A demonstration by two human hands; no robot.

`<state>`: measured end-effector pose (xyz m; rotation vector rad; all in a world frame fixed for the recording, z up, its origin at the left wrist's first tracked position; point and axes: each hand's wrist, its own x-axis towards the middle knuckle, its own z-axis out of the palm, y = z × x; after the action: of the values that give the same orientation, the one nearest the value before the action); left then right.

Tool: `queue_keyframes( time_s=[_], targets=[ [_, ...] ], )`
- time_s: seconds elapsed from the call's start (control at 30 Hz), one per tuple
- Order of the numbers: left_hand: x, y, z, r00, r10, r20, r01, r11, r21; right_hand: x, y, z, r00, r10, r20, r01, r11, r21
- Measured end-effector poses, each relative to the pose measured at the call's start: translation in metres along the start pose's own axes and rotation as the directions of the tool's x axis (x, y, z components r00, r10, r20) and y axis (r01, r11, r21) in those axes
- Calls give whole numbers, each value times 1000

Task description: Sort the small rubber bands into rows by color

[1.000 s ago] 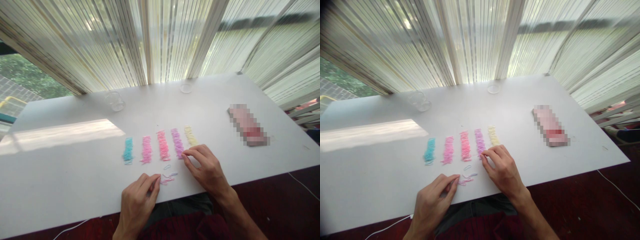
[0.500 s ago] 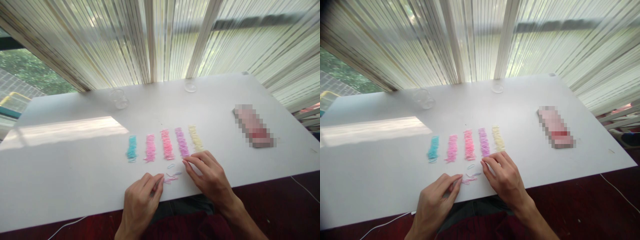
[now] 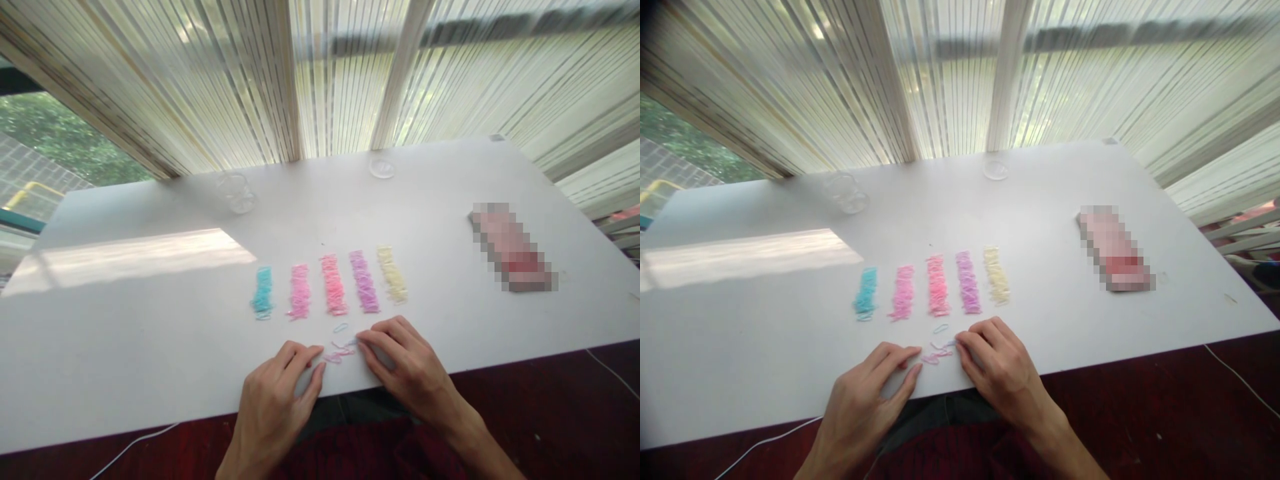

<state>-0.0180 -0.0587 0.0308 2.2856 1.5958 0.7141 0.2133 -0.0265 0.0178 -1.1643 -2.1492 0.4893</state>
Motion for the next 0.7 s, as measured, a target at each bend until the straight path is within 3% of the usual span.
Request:
queue_keyframes(
  time_s=[0.3, 0.43, 0.57, 0.7],
  targets=[
    [3, 3, 2, 1000, 7, 28, -6, 1000, -15, 0, 4, 0, 1000, -19, 11, 18, 998, 59],
    [4, 3, 1, 1000, 1, 8, 0, 1000, -31, 1, 6, -7, 998, -1, -61, 5, 997, 73],
    [4, 3, 0, 1000, -25, -11, 24, 996, -82, 8, 16, -14, 985, 29, -167, -30, 1000, -2],
    [5, 3, 1, 999, -30, -45, 25, 993, -113, 19, 28, -17, 980, 19, -199, -34, 997, -72]
  ],
)
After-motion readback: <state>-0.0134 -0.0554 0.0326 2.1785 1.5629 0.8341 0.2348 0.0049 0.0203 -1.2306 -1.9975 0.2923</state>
